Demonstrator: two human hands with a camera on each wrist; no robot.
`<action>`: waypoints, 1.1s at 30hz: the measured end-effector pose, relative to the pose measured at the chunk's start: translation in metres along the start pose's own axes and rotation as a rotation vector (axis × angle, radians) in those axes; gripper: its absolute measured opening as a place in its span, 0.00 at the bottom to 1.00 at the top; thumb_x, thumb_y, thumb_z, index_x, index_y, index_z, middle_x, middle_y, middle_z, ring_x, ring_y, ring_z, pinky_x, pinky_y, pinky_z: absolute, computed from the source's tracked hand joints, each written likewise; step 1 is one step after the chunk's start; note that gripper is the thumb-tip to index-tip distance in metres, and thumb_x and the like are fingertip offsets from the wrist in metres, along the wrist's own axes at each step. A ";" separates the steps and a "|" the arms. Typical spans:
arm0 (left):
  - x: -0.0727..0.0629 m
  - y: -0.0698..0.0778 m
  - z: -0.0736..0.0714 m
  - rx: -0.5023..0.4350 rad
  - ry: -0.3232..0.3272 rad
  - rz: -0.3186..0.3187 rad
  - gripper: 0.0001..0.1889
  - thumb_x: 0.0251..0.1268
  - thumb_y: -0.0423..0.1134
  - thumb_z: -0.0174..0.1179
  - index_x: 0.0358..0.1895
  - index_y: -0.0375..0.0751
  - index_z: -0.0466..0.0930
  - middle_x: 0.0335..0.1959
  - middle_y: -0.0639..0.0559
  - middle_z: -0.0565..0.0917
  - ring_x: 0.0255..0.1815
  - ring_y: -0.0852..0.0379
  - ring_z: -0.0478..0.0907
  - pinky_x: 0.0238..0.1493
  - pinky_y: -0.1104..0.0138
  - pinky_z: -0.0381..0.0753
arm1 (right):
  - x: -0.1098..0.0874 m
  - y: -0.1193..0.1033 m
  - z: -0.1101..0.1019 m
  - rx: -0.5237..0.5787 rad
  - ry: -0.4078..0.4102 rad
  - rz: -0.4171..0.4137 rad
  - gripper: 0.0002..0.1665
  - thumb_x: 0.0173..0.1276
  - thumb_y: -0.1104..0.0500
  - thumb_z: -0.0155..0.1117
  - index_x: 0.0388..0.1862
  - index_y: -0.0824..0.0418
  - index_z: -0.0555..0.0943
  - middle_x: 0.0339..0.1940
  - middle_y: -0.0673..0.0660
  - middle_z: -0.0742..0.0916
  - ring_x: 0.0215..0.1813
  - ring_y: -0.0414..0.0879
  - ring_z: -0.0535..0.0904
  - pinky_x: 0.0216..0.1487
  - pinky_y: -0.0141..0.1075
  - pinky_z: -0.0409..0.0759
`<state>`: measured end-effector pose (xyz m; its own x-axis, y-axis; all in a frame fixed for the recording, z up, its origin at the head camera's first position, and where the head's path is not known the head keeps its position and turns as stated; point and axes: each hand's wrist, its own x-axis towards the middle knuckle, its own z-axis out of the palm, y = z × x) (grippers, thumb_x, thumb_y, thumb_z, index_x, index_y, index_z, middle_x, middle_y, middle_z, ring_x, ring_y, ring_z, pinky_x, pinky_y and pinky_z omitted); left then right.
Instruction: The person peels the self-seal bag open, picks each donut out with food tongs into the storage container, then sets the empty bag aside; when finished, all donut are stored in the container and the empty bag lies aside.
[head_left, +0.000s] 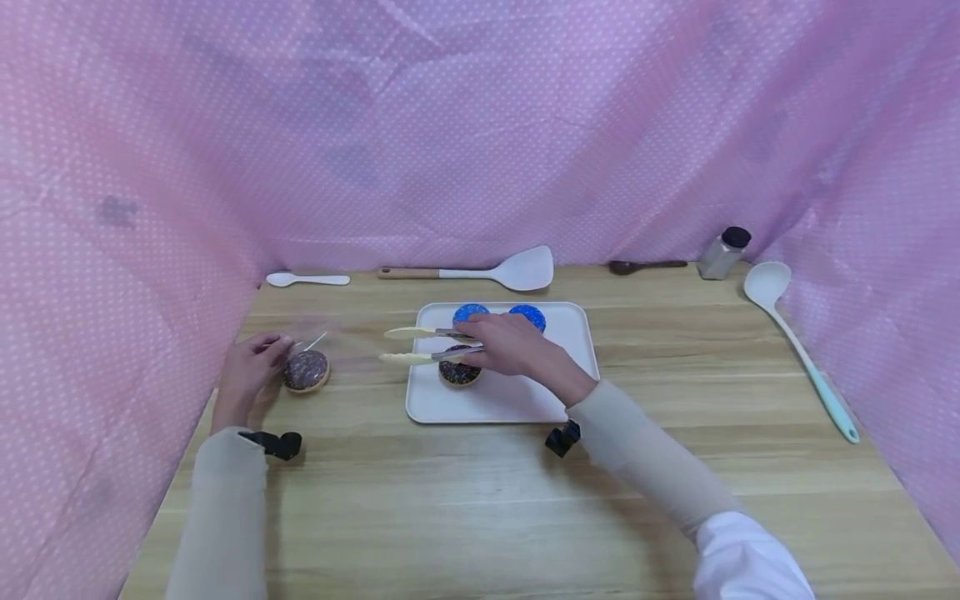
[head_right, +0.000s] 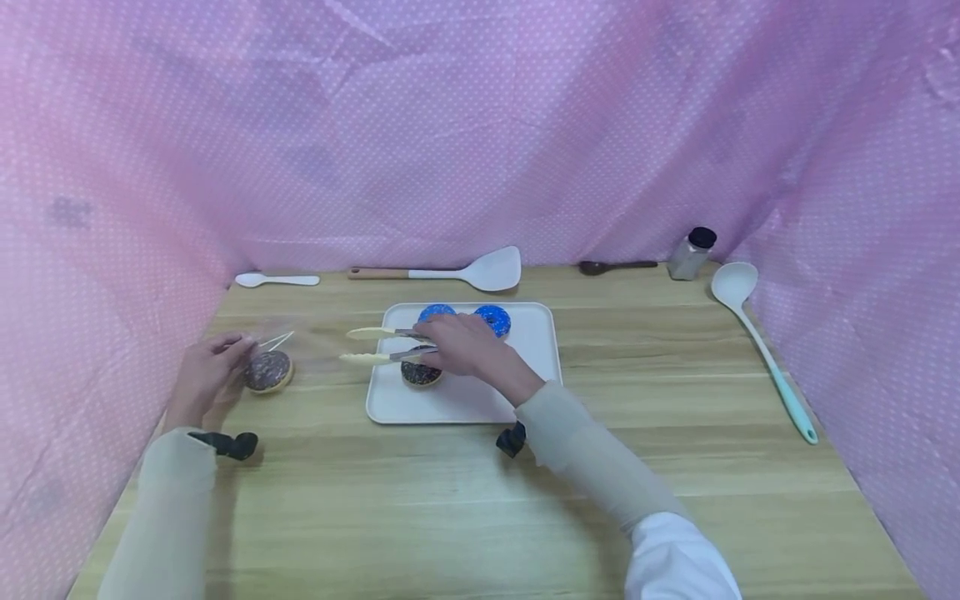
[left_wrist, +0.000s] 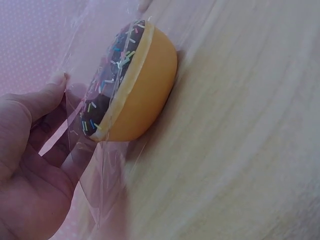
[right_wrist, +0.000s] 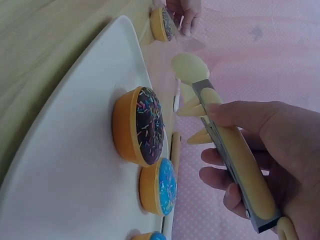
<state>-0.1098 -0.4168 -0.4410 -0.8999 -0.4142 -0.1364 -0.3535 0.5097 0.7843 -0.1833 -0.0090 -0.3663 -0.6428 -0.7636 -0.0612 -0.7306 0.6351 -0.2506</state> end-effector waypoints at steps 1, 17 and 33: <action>0.000 0.000 0.000 -0.007 -0.002 0.000 0.27 0.69 0.54 0.55 0.58 0.34 0.75 0.37 0.64 0.77 0.34 0.76 0.73 0.37 0.84 0.77 | 0.002 -0.001 0.000 -0.020 -0.003 -0.005 0.26 0.67 0.43 0.61 0.61 0.49 0.76 0.51 0.49 0.84 0.41 0.41 0.78 0.34 0.37 0.77; 0.000 0.000 -0.001 -0.079 -0.026 0.022 0.25 0.69 0.51 0.55 0.56 0.31 0.75 0.29 0.74 0.76 0.33 0.76 0.76 0.37 0.82 0.78 | 0.016 -0.015 -0.007 -0.139 -0.060 -0.011 0.16 0.64 0.44 0.65 0.48 0.48 0.81 0.40 0.46 0.83 0.35 0.42 0.75 0.31 0.38 0.76; 0.000 0.005 0.000 -0.148 -0.057 -0.014 0.26 0.67 0.51 0.57 0.57 0.31 0.74 0.33 0.70 0.77 0.36 0.75 0.78 0.41 0.80 0.80 | 0.042 -0.024 0.008 -0.132 -0.049 -0.075 0.26 0.64 0.44 0.65 0.60 0.48 0.76 0.46 0.48 0.83 0.41 0.43 0.80 0.39 0.40 0.80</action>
<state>-0.1115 -0.4148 -0.4370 -0.9098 -0.3744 -0.1789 -0.3283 0.3859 0.8622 -0.1913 -0.0570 -0.3704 -0.5754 -0.8124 -0.0948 -0.8023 0.5832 -0.1274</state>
